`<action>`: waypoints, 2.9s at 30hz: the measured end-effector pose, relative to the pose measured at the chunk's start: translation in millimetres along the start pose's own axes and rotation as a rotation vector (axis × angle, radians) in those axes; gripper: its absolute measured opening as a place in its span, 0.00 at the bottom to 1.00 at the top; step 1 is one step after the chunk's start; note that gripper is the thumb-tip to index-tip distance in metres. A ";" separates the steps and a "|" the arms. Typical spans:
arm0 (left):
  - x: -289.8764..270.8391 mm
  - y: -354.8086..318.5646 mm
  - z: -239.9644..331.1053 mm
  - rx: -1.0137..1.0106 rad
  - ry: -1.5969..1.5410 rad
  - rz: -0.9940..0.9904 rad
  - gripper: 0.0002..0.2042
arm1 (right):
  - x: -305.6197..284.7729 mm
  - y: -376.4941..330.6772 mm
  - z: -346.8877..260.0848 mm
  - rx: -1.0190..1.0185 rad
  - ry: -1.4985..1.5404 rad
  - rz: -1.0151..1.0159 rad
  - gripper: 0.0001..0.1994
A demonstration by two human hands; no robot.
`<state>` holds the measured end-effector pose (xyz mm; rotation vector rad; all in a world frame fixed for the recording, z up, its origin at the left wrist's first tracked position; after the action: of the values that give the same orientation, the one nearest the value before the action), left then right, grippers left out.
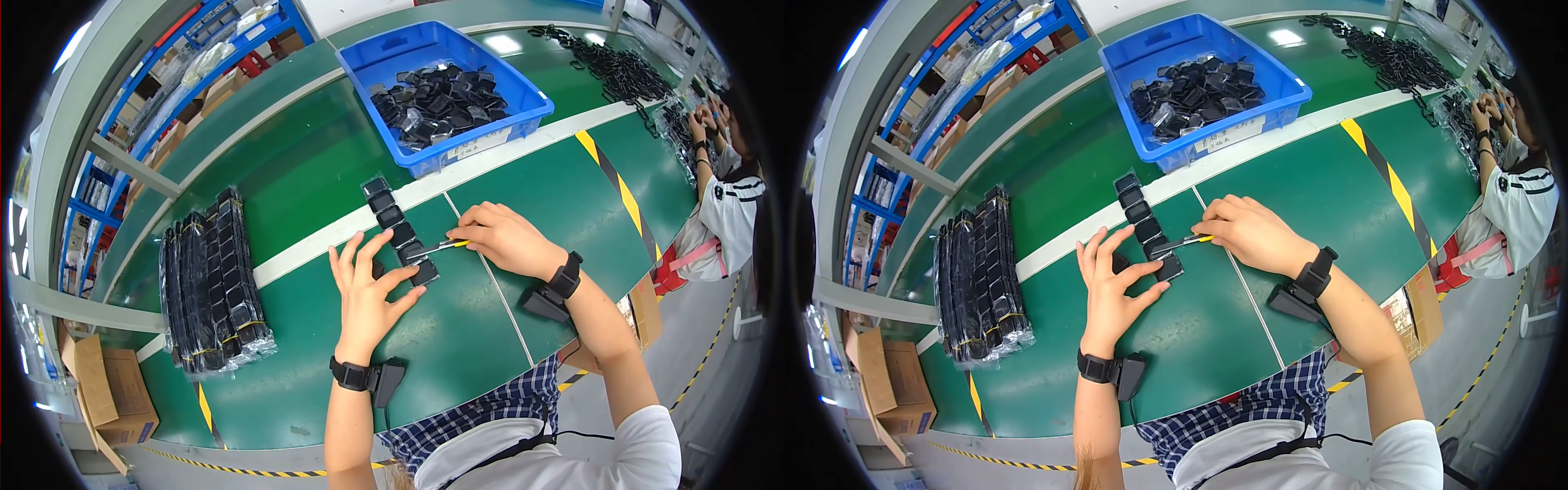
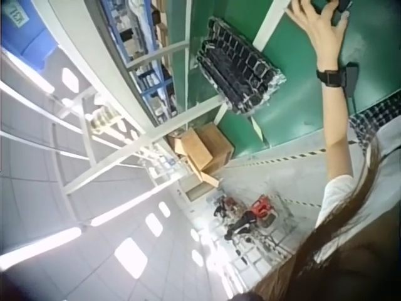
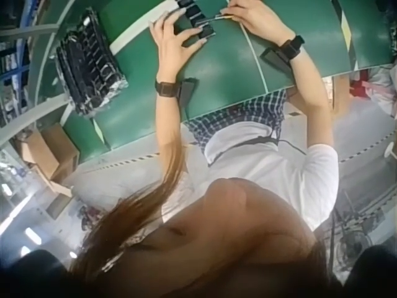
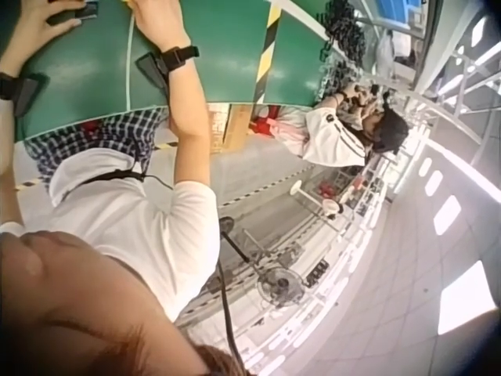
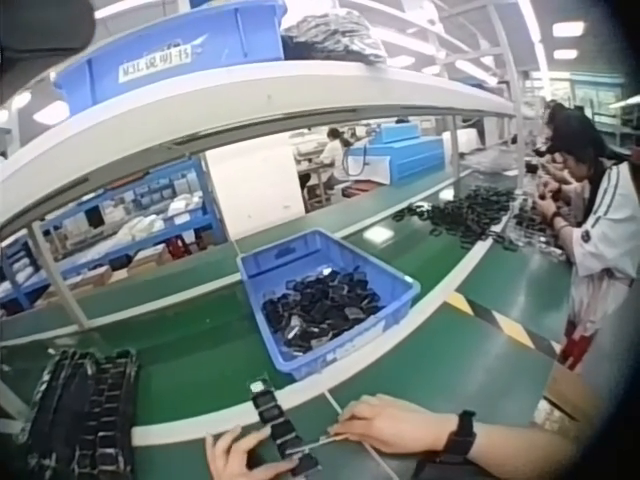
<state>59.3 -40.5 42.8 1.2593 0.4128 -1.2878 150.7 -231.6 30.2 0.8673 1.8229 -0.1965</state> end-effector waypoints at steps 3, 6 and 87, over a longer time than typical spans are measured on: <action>-0.1 0.4 4.6 0.059 0.016 -0.011 0.10 | 2.0 -0.6 -2.5 -0.023 -0.016 -0.002 0.17; 0.6 1.3 4.1 0.073 -0.002 0.008 0.08 | 3.2 -0.7 -8.2 -0.057 -0.021 -0.015 0.16; 18.2 2.9 -13.3 0.005 -0.066 0.017 0.05 | 17.3 -0.2 -22.0 -0.144 0.131 -0.059 0.13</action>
<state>72.8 -38.3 24.6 1.2188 0.3512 -1.3125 131.1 -212.4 24.6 0.7400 1.9605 -0.0455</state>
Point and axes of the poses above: each hand's wrist, its own y-axis towards the middle knuckle, its own x-axis out of the palm, z = x × y, the point moved 7 cm from there along y, towards the middle knuckle, and after that the axes turned 7 degrees about x, right-handed, at the moved point
